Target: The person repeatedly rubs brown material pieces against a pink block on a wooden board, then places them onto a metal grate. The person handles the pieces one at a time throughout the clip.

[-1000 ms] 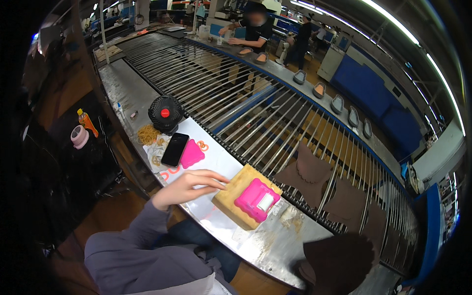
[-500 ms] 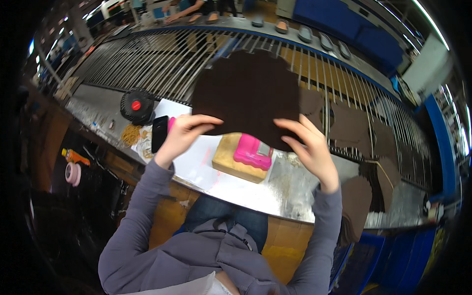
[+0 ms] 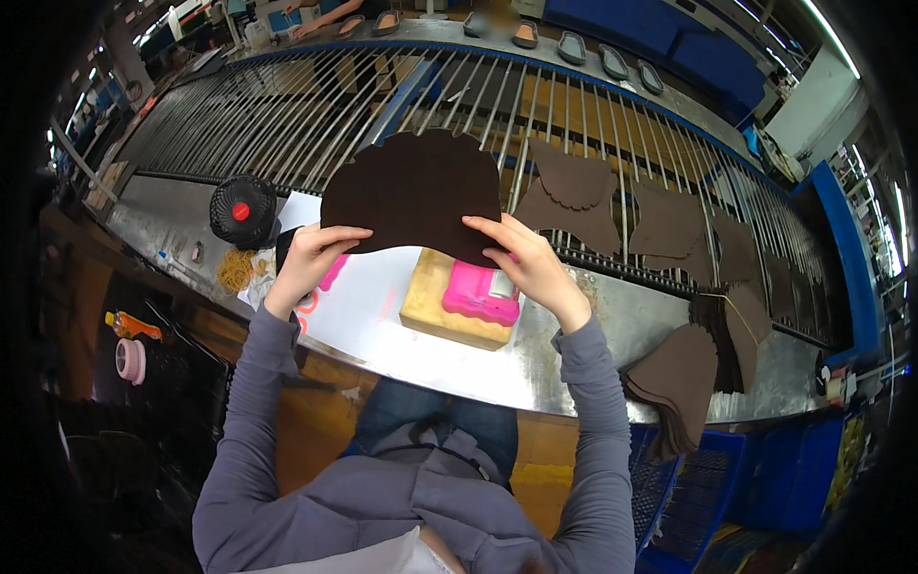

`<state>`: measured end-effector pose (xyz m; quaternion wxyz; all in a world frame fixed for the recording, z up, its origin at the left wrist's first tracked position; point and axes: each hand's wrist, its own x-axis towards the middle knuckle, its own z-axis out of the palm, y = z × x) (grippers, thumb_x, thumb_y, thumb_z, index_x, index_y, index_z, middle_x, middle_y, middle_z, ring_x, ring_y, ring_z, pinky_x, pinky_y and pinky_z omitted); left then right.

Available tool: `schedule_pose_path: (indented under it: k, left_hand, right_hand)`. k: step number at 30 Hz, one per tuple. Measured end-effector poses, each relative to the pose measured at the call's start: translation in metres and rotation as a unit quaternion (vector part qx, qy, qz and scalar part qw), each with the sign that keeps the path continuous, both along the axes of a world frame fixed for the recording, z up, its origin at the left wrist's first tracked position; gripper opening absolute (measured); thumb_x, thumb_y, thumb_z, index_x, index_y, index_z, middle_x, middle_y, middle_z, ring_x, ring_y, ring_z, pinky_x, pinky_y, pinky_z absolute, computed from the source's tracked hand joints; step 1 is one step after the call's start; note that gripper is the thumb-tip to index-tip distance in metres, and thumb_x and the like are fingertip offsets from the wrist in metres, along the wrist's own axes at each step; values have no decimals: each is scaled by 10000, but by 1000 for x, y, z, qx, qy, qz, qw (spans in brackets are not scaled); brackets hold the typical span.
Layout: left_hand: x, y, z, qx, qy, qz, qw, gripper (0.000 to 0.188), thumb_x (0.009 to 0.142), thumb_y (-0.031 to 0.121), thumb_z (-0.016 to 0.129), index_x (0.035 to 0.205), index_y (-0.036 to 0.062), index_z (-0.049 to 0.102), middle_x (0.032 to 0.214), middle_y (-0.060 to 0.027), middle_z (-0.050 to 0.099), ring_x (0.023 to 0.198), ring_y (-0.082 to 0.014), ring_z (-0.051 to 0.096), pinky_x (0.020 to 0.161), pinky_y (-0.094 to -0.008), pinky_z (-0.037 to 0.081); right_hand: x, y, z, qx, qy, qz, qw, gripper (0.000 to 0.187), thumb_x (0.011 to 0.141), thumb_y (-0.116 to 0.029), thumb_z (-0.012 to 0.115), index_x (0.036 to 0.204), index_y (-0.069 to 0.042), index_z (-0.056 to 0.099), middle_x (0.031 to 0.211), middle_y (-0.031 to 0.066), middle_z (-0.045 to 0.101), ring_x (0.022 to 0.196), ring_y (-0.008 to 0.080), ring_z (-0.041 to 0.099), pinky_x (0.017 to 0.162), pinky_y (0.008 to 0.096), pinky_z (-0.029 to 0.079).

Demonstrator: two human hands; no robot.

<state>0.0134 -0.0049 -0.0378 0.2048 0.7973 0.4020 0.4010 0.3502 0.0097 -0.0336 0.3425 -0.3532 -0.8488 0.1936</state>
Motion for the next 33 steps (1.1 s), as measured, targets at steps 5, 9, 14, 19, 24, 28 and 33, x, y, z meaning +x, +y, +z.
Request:
schedule_pose_path:
  k: [5,9,14,19,24,28,33]
  left_hand:
    - [2,0,2,0,10,-3,1000,269,863,-40,614,1087,57,728,964,-108,739,854,-225,697,751,-300,535]
    - [5,2,4,-6,12,-11,1000,264,865,-44,613,1086,48,726,954,-107,741,852,-218,701,751,-296,536]
    - [19,9,-7,-24,-44,-50,998,258,878,-48,605,1088,42,724,980,-114,736,901,-205,707,773,-281,544]
    - [38,18,-18,-63,-34,-83,994,265,893,-54,578,1094,40,721,999,-117,727,944,-211,707,798,-294,552]
    - [68,25,-30,-53,-40,-131,989,286,875,-36,579,1095,72,726,1020,-121,718,933,-251,707,804,-324,554]
    - [91,31,-28,-7,35,-158,987,297,829,-31,615,1078,77,735,1016,-120,725,923,-268,705,816,-328,554]
    - [122,32,-19,-3,102,-190,976,313,795,1,646,1070,112,746,995,-105,731,917,-283,698,809,-332,556]
  right_hand:
    - [-1,1,-9,28,30,8,999,491,837,48,668,1299,-105,604,1264,101,616,1008,235,640,759,300,522]
    - [4,0,-11,25,23,-1,999,480,838,54,670,1289,-99,610,1244,109,621,995,238,641,757,304,525]
    - [18,-10,-17,34,48,-21,998,450,821,51,668,1246,-92,627,918,116,597,776,267,597,670,349,483]
    - [40,-31,-28,84,26,-110,990,329,793,53,713,1103,-52,683,886,92,632,757,203,619,626,289,474]
    - [62,-52,-50,112,32,-177,977,270,775,49,719,1028,-43,697,801,89,609,714,231,600,605,316,451]
    - [79,-65,-69,167,6,-227,960,247,757,28,736,989,-54,704,782,80,614,754,257,581,697,349,451]
    - [95,-88,-86,185,-2,-301,935,226,738,20,748,944,-65,709,775,66,616,784,255,546,765,355,430]
